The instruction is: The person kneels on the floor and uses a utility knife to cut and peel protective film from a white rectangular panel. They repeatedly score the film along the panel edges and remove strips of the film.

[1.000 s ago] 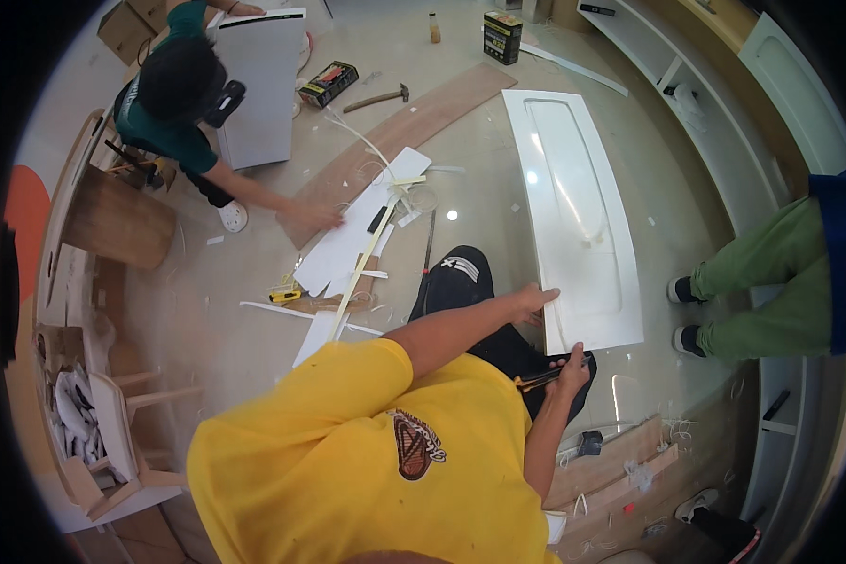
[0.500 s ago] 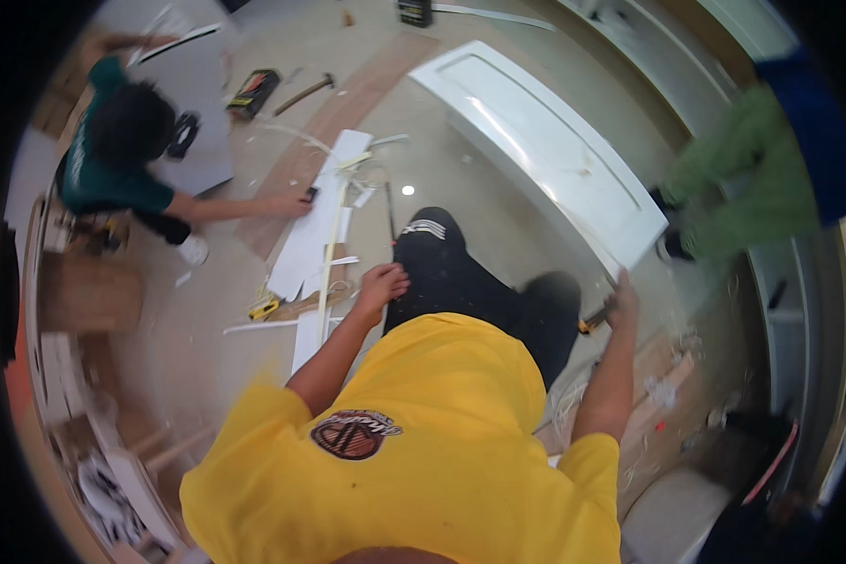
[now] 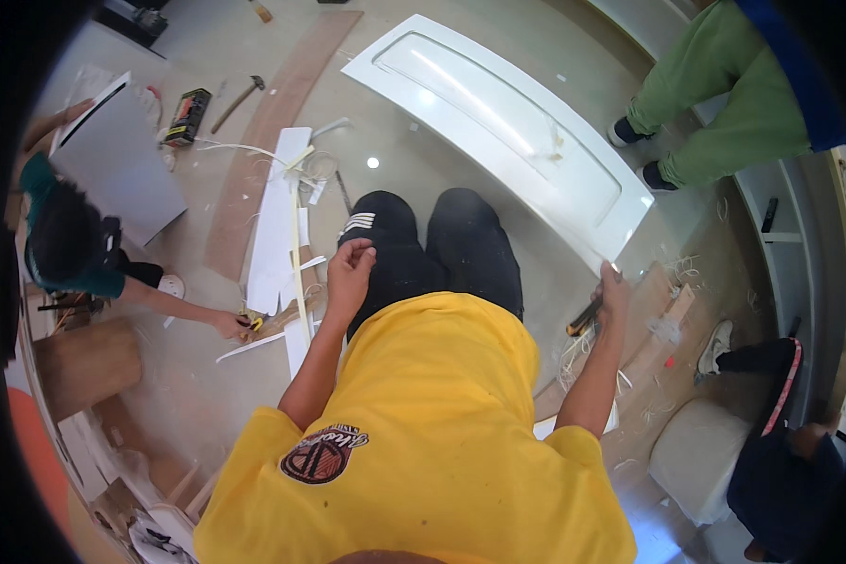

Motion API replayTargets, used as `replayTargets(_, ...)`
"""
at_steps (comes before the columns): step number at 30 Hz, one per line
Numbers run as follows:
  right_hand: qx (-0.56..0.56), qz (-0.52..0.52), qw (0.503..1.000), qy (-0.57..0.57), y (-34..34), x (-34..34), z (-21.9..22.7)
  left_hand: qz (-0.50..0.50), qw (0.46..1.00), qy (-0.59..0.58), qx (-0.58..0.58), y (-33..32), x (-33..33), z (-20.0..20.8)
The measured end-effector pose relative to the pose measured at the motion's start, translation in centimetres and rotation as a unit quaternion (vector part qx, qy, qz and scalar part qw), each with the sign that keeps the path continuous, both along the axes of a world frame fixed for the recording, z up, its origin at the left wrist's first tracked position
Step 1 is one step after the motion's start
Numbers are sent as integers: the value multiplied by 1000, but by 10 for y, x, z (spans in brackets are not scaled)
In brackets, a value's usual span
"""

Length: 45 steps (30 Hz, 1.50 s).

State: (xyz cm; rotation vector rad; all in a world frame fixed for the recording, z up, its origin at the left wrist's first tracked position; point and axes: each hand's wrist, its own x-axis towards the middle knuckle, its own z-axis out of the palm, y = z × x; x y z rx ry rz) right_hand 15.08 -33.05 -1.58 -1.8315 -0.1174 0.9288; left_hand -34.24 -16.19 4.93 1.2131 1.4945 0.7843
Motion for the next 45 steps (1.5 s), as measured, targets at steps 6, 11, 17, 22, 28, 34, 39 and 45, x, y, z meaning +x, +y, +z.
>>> replayTargets(6, -267, 53, 936, -222, -47, 12, 67, -97, 983, 40, 148, 44, 65, 25)
replayTargets(11, -109, 22, 991, -73, 99, 4, 152, -144, 922, 162, 321, 165, 124, 32)
replayTargets(17, -76, 430, 870, -228, 353, -50, 145, -188, 860, 325, 345, 300, 170, -16)
replayTargets(22, 104, 573, 696, -420, 517, -93, 110, -148, 883, 352, 272, 333, 171, -43)
replayTargets(28, 170, 608, 574, -522, 609, -113, 77, -131, 882, 385, 238, 328, 188, -40)
replayTargets(34, 135, 648, 519, -541, 636, -146, 91, -110, 902, 339, 245, 330, 186, -44)
replayTargets(39, 123, 653, 491, -563, 630, -156, 93, -92, 893, 334, 289, 330, 188, -55)
replayTargets(45, 80, 656, 484, -573, 632, -157, 92, -125, 900, 346, 232, 328, 186, -45)
